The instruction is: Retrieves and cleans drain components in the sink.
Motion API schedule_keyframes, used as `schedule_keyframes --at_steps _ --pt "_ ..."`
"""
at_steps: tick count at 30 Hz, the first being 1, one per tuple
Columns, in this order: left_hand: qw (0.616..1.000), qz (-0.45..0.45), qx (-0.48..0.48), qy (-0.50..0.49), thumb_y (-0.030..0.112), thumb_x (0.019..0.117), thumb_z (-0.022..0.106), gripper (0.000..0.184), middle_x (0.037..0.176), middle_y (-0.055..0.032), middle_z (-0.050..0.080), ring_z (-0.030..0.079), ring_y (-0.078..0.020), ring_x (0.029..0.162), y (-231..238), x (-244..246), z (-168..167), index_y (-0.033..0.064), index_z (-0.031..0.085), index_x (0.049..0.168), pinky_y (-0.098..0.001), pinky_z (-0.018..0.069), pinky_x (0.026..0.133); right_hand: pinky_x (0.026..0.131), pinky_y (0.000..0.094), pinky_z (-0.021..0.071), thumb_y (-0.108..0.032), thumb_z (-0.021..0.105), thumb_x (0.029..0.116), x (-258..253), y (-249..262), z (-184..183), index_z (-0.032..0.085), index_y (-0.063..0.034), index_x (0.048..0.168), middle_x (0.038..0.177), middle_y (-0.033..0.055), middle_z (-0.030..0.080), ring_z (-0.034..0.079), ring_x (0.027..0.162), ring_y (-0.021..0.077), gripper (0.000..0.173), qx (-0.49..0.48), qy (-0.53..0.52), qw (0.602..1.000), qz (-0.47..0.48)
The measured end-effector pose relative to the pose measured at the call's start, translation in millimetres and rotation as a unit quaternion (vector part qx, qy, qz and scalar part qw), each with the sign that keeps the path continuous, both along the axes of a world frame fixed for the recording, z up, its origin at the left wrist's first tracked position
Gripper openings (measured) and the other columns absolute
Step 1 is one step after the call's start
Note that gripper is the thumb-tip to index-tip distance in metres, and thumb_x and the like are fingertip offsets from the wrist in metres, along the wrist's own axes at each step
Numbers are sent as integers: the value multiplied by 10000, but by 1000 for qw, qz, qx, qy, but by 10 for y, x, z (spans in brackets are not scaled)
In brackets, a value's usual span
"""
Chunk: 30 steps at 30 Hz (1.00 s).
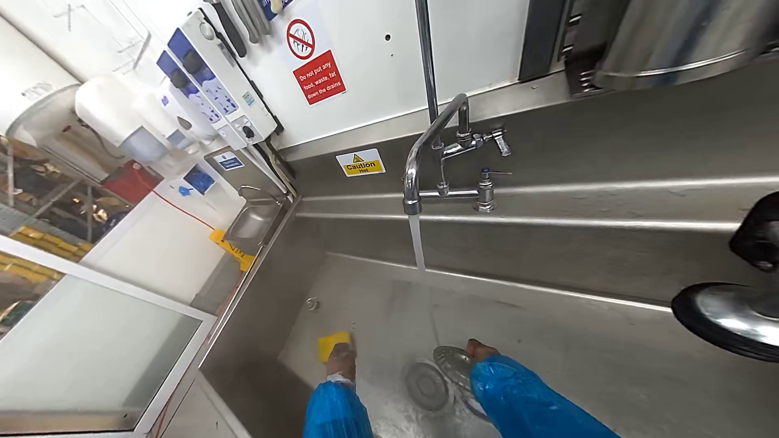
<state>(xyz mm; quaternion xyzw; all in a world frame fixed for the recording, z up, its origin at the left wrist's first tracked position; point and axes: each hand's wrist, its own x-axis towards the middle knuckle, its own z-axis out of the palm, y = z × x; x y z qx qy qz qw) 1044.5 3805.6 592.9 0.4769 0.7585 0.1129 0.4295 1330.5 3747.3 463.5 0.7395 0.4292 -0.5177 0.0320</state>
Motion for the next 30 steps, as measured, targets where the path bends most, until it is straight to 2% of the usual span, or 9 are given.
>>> schedule_keyframes --at_steps 4,8,11,14,17,20,23,26,30 --pt "1000 1 -7 19 118 1046 556 362 1408 -266 560 512 -367 1349 10 -131 -92 -65 559 1358 -507 385 1135 1131 552 401 -166 554 1057 130 208 101 462 105 1420 1456 323 518 503 1390 437 462 -6 -27 997 72" --pt "1000 12 -13 23 113 1043 560 349 1405 -268 561 503 -367 1354 28 -182 -139 -71 574 1340 -506 380 1136 1153 508 388 -191 540 1066 214 208 -434 456 101 1438 1473 304 511 493 1409 389 481 -23 -1 999 -44" --pt "999 0 -20 29 110 1045 557 340 1404 -265 564 503 -364 1356 35 -199 -200 -72 582 1331 -499 373 1145 1154 440 376 -166 556 1067 168 185 -1004 559 169 1305 1415 327 551 520 1377 364 411 -19 37 999 -16" --pt "999 -15 -27 32 113 1045 557 343 1398 -274 567 504 -377 1354 68 -240 -258 -79 583 1329 -506 372 1145 1057 445 461 -212 617 1024 118 356 -1571 606 267 1099 1179 425 629 634 1199 435 485 62 -12 998 -21" --pt "999 11 -19 45 105 1030 580 355 1401 -289 557 496 -382 1358 120 -207 -199 -97 581 1321 -514 362 1142 1202 443 342 -160 530 1072 519 690 -394 476 140 1422 1470 326 506 480 1420 367 465 113 4 974 -198" --pt "999 3 -17 40 102 1031 570 346 1390 -291 561 505 -386 1341 128 -282 -239 -95 583 1316 -520 368 1133 1110 513 451 -104 518 1069 1072 1070 1026 555 88 1361 1341 300 609 600 1264 384 352 353 44 847 -394" --pt "1000 -22 -13 19 93 1048 536 333 1383 -297 566 513 -400 1337 98 -273 -252 -95 583 1318 -524 372 1143 995 394 517 -104 509 1064 1480 1416 1922 497 67 1401 1304 258 605 635 1125 264 377 509 125 665 -532" --pt "1000 8 -4 -10 53 1043 529 327 1402 -301 550 499 -394 1348 94 -119 -94 -112 572 1322 -498 364 1148 897 217 494 -155 418 1113 1799 1798 2207 446 9 1443 1297 136 560 599 1037 95 369 490 270 536 -632" --pt "997 52 6 -56 13 1027 540 333 1411 -295 542 502 -370 1341 128 -9 -60 -126 558 1329 -461 376 1137 901 233 516 -319 315 1138 1787 1811 2408 361 -52 1461 1252 78 548 613 1042 101 421 476 451 399 -641"
